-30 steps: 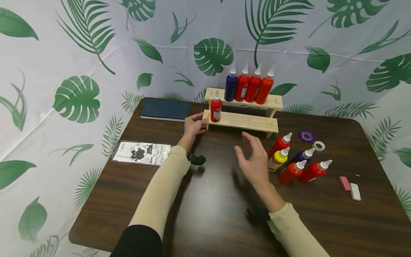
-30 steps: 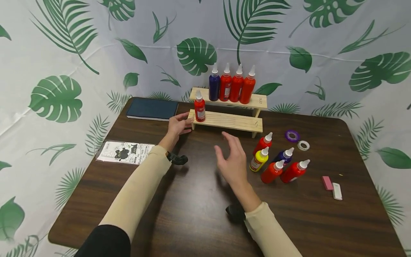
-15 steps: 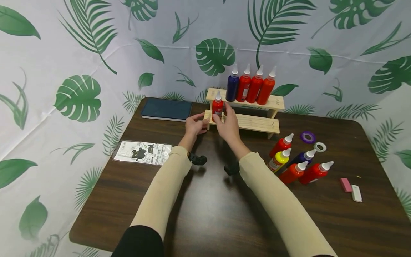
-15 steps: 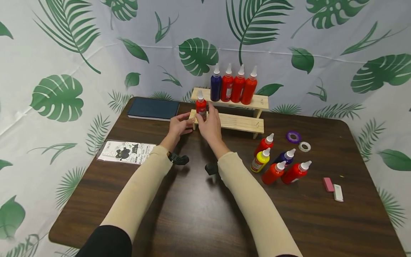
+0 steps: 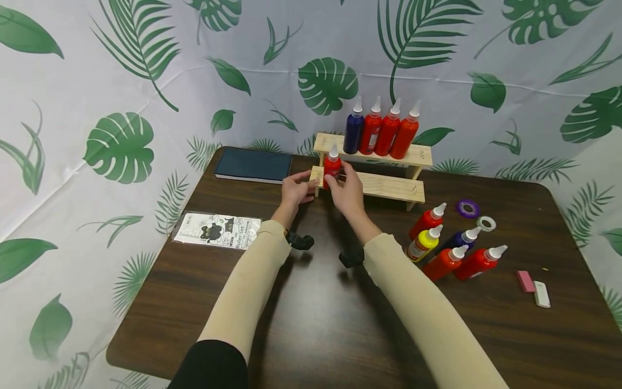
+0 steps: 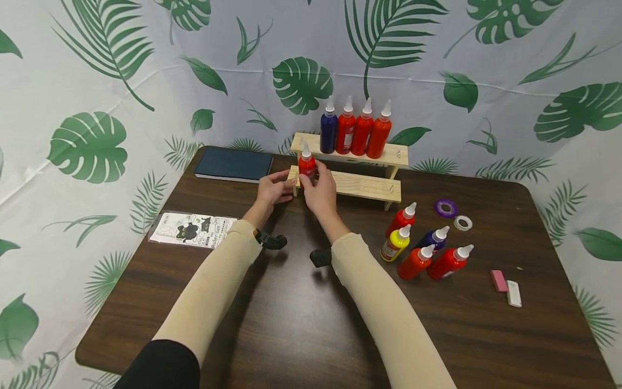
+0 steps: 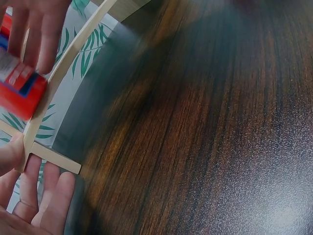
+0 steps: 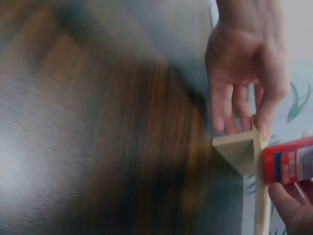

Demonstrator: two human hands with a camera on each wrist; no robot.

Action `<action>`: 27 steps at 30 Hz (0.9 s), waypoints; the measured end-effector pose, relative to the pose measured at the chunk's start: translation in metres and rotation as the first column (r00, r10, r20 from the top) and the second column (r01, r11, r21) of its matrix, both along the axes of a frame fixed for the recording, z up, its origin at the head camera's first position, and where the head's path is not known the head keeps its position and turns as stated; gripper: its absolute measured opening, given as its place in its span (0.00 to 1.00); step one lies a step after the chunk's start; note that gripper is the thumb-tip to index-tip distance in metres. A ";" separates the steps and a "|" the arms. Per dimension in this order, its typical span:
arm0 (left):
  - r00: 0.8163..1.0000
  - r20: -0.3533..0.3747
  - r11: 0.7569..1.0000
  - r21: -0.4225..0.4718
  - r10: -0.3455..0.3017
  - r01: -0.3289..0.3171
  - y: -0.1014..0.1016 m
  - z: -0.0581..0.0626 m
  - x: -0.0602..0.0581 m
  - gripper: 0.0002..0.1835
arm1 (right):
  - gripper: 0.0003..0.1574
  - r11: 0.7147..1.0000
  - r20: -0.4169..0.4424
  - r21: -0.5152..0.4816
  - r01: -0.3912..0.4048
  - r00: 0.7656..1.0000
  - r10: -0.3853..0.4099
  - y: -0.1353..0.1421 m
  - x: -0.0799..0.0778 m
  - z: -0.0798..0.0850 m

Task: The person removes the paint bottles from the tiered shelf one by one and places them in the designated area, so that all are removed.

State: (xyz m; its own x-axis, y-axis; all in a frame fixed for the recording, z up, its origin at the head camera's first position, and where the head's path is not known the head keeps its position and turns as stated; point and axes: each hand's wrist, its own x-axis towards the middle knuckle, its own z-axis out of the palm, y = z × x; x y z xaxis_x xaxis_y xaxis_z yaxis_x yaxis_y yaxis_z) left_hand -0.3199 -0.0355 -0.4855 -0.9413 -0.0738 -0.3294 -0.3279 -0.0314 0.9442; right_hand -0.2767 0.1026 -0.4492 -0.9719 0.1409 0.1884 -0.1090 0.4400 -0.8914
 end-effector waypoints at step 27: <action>1.000 -0.028 1.000 -0.001 -0.007 0.007 0.001 -0.002 0.000 0.22 | 0.30 0.996 0.090 -0.007 0.084 0.992 -0.083 0.128 0.232 -0.032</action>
State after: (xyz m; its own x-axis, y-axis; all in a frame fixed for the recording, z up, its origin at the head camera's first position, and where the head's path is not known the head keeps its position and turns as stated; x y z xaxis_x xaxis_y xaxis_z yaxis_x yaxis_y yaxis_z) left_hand -0.3202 -0.0346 -0.4872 -0.9507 -0.0670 -0.3027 -0.3014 -0.0285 0.9531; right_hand -0.0451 0.2308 -0.4811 -0.9697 0.2234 0.0991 0.0082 0.4349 -0.9004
